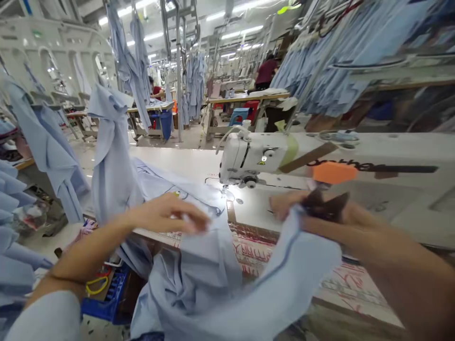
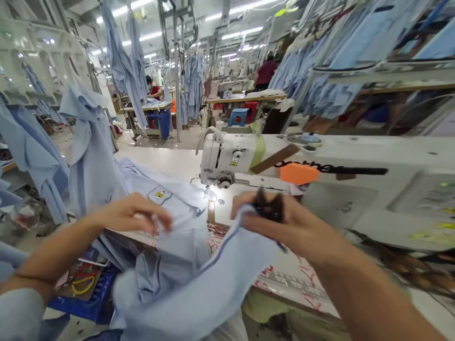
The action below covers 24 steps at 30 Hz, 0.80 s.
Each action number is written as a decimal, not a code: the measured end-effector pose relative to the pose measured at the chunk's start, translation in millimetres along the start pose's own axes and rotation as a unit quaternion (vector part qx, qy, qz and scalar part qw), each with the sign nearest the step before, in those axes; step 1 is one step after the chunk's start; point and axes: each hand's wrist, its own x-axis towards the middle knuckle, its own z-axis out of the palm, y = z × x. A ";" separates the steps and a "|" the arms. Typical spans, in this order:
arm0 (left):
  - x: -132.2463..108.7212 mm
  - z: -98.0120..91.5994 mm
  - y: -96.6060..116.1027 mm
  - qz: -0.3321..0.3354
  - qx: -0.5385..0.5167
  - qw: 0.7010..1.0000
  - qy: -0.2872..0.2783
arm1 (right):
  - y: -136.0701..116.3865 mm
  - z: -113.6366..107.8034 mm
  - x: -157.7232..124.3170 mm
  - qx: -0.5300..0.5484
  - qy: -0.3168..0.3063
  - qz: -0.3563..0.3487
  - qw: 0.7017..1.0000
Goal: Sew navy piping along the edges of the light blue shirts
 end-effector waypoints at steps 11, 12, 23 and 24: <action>34.1 90.5 -47.7 0.356 0.228 0.870 0.254 | 8.2 44.2 37.0 0.046 -0.110 0.047 0.992; 31.7 92.1 -49.7 0.373 0.221 0.870 0.235 | 14.8 49.1 36.6 0.067 -0.107 0.060 0.990; 29.5 85.3 -95.2 0.281 0.259 0.920 0.083 | 115.3 31.1 62.8 -0.487 0.117 -0.164 0.850; 32.7 86.0 -100.2 0.299 0.255 0.916 0.079 | 119.6 28.4 66.4 -0.511 0.113 -0.178 0.833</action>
